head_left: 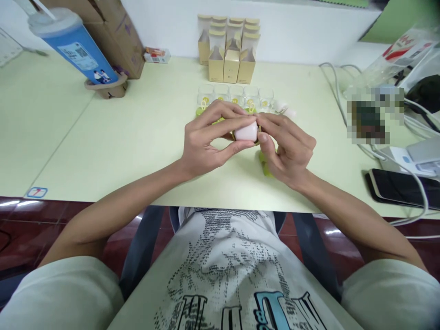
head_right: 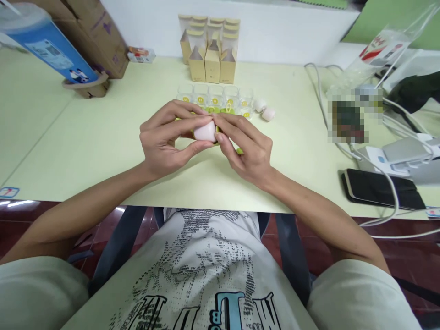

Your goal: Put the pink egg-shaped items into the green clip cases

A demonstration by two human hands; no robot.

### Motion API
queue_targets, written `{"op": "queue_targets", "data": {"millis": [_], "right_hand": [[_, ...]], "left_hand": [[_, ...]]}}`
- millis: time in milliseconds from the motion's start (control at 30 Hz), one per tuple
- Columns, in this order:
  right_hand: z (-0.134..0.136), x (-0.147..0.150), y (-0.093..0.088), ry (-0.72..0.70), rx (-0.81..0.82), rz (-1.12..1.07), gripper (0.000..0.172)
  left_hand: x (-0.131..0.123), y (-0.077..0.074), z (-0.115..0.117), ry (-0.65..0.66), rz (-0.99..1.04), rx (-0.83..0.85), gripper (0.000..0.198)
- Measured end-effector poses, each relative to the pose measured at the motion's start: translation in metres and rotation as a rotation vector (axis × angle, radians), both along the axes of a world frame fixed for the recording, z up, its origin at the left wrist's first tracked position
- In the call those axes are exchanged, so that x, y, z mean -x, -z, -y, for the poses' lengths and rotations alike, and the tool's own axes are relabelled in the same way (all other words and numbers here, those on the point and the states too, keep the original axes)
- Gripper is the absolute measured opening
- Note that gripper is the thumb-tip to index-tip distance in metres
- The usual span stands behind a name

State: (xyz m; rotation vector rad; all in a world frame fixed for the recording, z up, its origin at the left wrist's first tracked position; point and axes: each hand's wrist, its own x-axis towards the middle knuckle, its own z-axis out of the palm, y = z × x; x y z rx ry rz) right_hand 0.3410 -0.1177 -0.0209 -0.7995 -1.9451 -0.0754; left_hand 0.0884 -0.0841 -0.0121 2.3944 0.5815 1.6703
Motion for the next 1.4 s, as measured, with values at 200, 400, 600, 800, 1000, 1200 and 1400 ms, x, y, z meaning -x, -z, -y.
{"op": "queue_targets", "data": {"millis": [200, 400, 600, 800, 1000, 1200, 1400], "right_hand": [[-0.009, -0.003, 0.000, -0.093, 0.126, -0.020, 0.078], [-0.006, -0.006, -0.020, 0.019, 0.193, -0.062, 0.069], [-0.010, -0.008, -0.032, -0.050, 0.193, -0.163, 0.063], [-0.029, -0.016, -0.019, -0.069, 0.287, -0.330, 0.070], [-0.056, -0.056, -0.022, 0.029, 0.292, -0.058, 0.071], [-0.067, -0.053, -0.016, -0.101, 0.426, 0.246, 0.046], [-0.079, -0.054, -0.012, -0.136, 0.474, 0.289, 0.049]], "left_hand": [[0.004, 0.003, -0.005, 0.053, 0.056, 0.063, 0.059], [0.005, -0.003, -0.005, 0.078, 0.031, 0.024, 0.038], [0.000, -0.014, 0.015, 0.045, -0.076, 0.052, 0.051], [0.000, -0.007, 0.019, 0.085, -0.111, 0.010, 0.050], [0.001, -0.001, 0.009, 0.038, -0.041, -0.035, 0.024], [0.004, 0.003, -0.003, -0.048, -0.004, -0.028, 0.014], [0.003, 0.006, -0.002, -0.046, -0.058, -0.005, 0.015]]}}
